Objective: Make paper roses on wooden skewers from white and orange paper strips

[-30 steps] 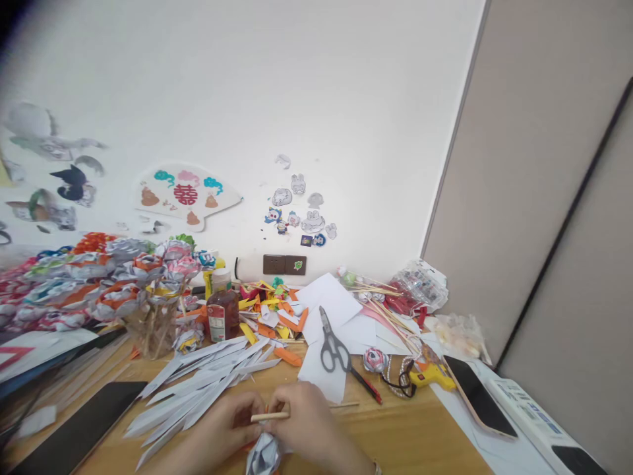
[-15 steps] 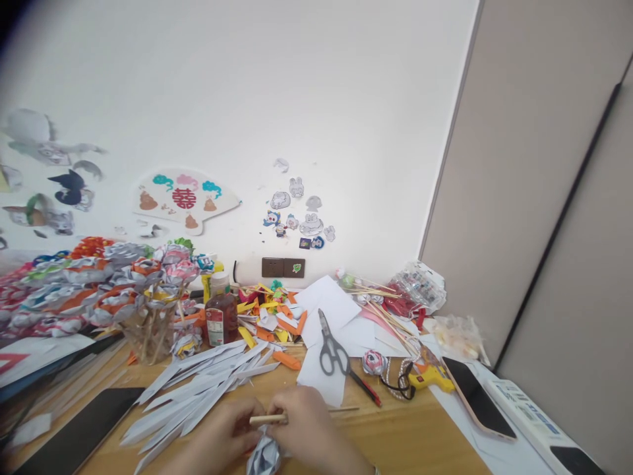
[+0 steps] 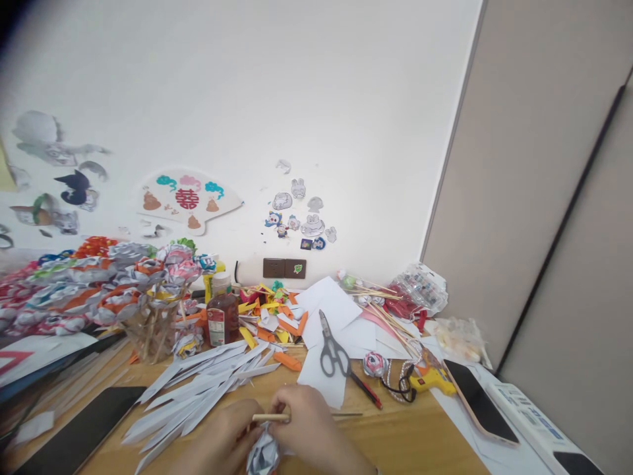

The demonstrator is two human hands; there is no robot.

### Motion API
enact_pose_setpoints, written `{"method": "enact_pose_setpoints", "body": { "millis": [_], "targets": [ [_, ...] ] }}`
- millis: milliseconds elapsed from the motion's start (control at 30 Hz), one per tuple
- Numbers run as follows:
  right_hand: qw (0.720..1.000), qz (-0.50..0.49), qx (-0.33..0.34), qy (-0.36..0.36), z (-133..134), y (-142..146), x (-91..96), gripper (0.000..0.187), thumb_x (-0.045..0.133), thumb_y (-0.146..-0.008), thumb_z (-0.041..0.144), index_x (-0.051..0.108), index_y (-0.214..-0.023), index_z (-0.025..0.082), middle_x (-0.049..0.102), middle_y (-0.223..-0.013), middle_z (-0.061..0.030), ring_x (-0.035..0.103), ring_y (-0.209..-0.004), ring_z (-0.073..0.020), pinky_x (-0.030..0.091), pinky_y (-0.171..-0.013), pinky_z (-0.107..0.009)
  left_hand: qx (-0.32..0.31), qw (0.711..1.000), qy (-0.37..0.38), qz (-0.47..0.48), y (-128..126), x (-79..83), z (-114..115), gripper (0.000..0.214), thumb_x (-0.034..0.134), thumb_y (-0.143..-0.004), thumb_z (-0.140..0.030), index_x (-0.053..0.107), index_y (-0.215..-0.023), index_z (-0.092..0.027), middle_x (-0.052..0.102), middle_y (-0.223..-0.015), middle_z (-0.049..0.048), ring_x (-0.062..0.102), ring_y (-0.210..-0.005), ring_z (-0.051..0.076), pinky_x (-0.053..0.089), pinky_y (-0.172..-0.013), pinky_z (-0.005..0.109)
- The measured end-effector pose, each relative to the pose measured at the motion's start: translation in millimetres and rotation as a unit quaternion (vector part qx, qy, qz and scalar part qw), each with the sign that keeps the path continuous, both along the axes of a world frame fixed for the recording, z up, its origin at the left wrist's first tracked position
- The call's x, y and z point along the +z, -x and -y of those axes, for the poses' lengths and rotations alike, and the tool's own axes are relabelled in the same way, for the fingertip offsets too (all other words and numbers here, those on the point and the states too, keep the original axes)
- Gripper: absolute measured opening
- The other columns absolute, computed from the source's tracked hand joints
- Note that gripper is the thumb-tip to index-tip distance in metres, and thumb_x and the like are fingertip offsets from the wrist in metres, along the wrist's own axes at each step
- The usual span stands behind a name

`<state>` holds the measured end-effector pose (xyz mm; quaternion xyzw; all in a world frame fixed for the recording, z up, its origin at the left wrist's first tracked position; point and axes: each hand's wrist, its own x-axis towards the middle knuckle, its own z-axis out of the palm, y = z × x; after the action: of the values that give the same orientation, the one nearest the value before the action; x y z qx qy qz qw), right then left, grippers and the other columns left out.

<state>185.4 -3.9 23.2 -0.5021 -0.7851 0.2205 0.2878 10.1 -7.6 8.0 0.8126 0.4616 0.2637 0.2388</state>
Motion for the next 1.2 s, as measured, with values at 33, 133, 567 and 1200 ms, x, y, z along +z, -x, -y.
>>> {"method": "enact_pose_setpoints", "body": {
  "millis": [33,133,567,1200],
  "targets": [
    [1.000,-0.004,0.000,-0.008,0.5,1.0,-0.2,0.012,0.065,-0.065,0.010,0.068,-0.072,0.019,0.068,-0.070,0.0027,0.059,-0.066,-0.0126,0.033,-0.055,-0.018,0.004,1.000,-0.001,0.002,0.4,1.3,0.6,0.022,0.044,-0.084,-0.026,0.060,-0.071,-0.020,0.065,-0.073,0.0036,0.057,-0.069,0.020,0.037,-0.062,0.027],
    [0.999,-0.003,0.001,-0.032,3.0,3.9,0.4,0.009,0.065,-0.066,0.011,0.067,-0.070,0.019,0.067,-0.070,0.0024,0.058,-0.065,-0.0125,0.032,-0.055,-0.018,0.014,0.999,0.045,0.024,3.6,7.8,-0.1,0.016,0.050,-0.079,-0.023,0.060,-0.066,-0.020,0.063,-0.069,0.0006,0.055,-0.067,0.019,0.036,-0.061,0.026],
    [0.993,-0.088,0.032,-0.066,10.3,5.3,13.0,0.014,0.068,-0.067,0.008,0.070,-0.076,0.019,0.071,-0.075,0.0009,0.063,-0.071,-0.0144,0.040,-0.064,-0.018,-0.068,0.884,0.313,0.340,5.6,-3.0,-24.0,0.057,0.075,-0.050,-0.067,0.054,-0.068,-0.018,0.053,-0.053,-0.0073,0.045,-0.049,0.008,0.032,-0.052,0.021],
    [0.961,-0.022,0.156,-0.227,-2.6,1.6,-11.3,0.015,0.057,-0.087,0.022,0.070,-0.080,0.019,0.071,-0.073,-0.0024,0.065,-0.066,-0.0145,0.044,-0.062,-0.020,-0.054,0.902,0.285,0.320,4.2,1.5,-20.1,0.056,0.066,-0.058,-0.072,0.049,-0.064,-0.019,0.044,-0.057,-0.0081,0.039,-0.055,0.010,0.029,-0.055,0.023]
  ]
}}
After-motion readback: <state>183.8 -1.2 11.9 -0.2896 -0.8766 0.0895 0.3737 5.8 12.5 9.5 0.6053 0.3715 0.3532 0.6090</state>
